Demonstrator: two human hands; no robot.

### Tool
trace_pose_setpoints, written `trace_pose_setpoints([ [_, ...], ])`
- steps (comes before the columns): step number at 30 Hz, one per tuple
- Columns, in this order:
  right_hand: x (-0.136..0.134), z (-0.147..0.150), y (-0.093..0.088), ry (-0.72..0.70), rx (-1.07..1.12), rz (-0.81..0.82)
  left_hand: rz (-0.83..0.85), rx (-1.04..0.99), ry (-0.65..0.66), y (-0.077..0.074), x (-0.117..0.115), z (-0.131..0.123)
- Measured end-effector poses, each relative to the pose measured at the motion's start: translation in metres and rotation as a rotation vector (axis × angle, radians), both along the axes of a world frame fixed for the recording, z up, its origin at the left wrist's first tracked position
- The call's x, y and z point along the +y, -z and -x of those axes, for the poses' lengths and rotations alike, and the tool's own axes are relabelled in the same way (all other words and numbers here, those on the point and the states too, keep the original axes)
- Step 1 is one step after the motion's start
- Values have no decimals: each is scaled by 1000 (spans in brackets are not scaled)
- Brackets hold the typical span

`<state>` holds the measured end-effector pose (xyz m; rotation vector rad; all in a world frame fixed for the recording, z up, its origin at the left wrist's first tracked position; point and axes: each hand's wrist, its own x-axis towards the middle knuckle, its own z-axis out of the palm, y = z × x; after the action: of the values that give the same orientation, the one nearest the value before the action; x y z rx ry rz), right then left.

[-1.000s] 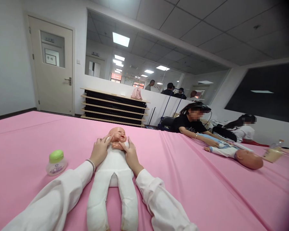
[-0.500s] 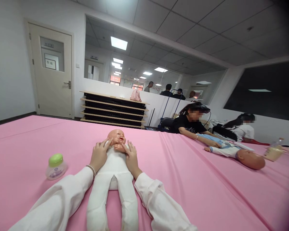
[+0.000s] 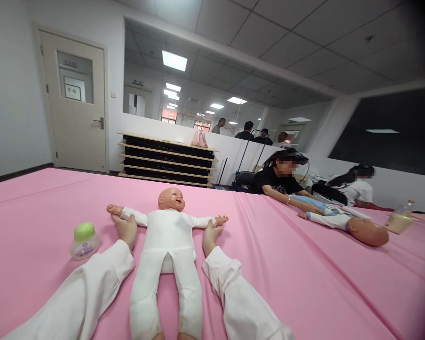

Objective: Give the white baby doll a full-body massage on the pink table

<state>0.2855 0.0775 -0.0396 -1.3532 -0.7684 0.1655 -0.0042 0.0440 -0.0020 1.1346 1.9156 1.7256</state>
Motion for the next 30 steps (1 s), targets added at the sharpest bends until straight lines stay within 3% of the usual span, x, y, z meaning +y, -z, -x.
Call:
trace_pose_setpoints([
  [4, -9, 6, -8, -28, -47, -36, 51, -91, -29, -7, -4, -2],
  [9, -24, 18, -21, -108, -172, -72, 51, -39, 27, -12, -6, -3],
  [18, -46, 53, -43, -306, -1051, -159, -238, 617, 262, -9, -1, -22],
  [25, -45, 57, -49, -328, -1252, -30, -212, 909, 354, -10, -5, -25],
  [30, -41, 58, -48, -394, -1304, 55, -170, 986, 355, -12, -6, -25],
])
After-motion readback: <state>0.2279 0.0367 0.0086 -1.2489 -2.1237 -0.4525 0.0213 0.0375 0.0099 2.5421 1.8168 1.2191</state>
